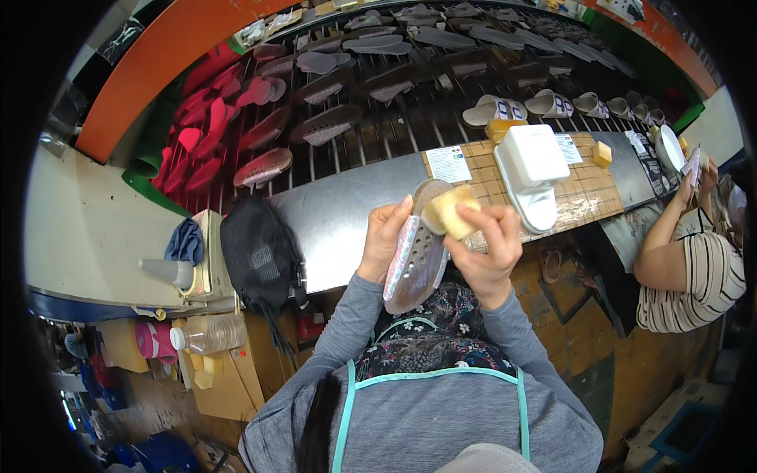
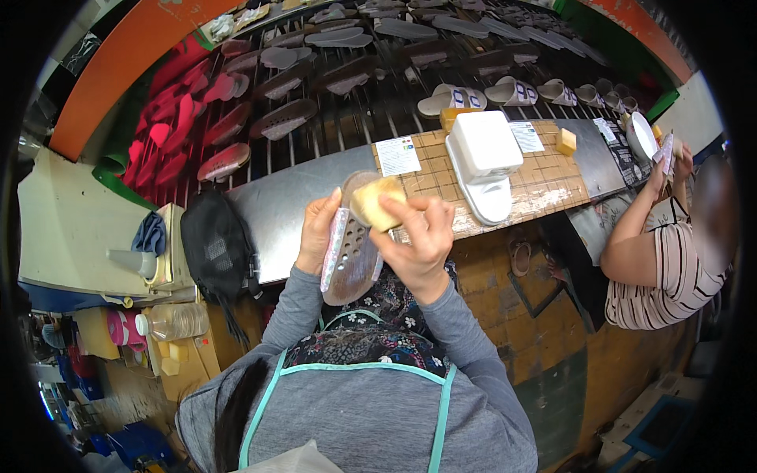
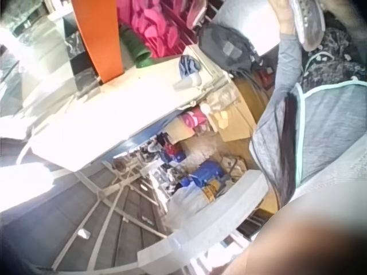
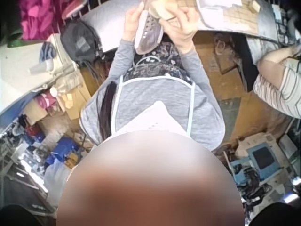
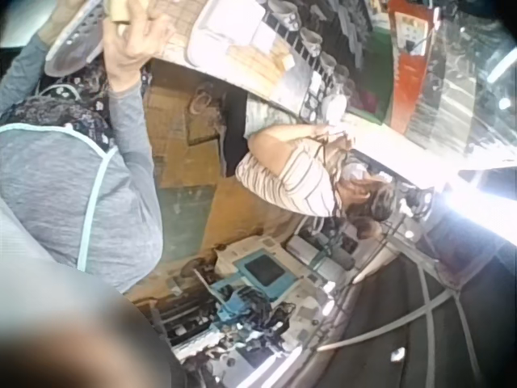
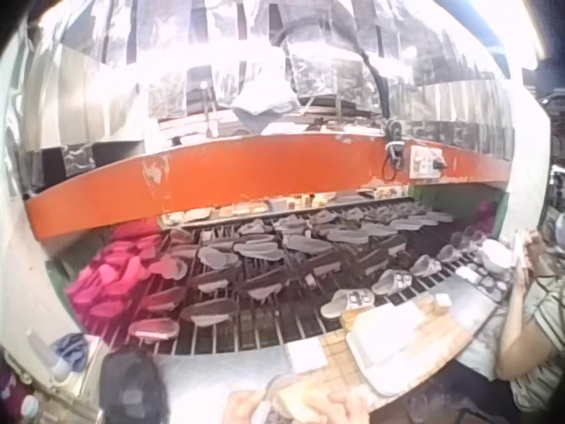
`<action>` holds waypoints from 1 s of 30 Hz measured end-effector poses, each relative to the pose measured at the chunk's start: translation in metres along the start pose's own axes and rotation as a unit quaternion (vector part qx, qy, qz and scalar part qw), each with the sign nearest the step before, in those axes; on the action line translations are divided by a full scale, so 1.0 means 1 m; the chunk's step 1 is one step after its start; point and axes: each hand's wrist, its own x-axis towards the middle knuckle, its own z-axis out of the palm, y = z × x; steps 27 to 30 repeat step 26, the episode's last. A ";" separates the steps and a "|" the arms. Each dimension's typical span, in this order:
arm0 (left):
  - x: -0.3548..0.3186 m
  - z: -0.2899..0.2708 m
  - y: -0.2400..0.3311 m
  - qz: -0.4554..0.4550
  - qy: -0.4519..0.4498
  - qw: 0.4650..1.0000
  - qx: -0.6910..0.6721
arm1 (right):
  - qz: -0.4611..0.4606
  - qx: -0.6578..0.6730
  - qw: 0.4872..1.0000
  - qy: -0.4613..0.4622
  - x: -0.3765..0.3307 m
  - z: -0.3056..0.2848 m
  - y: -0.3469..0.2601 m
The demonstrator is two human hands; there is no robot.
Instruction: The person repeatedly wipes the soles of white slippers with a yellow sponge. They pick up each slipper from a rack, rub the bottom surface, and return it to the rack. Another person is visible in the background performing a similar task.
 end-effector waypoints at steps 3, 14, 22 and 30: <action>0.002 0.007 0.003 0.011 -0.008 1.000 -0.004 | 0.004 0.003 1.000 0.004 0.000 0.000 0.000; 0.086 -0.001 0.042 0.145 0.170 0.970 -0.091 | 0.021 0.084 0.993 -0.083 -0.032 -0.012 -0.007; 0.200 -0.053 -0.010 0.087 0.200 0.976 -0.004 | 0.180 0.101 0.978 -0.036 -0.041 -0.044 0.029; 0.244 -0.092 -0.056 0.094 0.135 0.978 0.129 | 0.196 0.093 0.976 0.001 -0.048 -0.054 0.048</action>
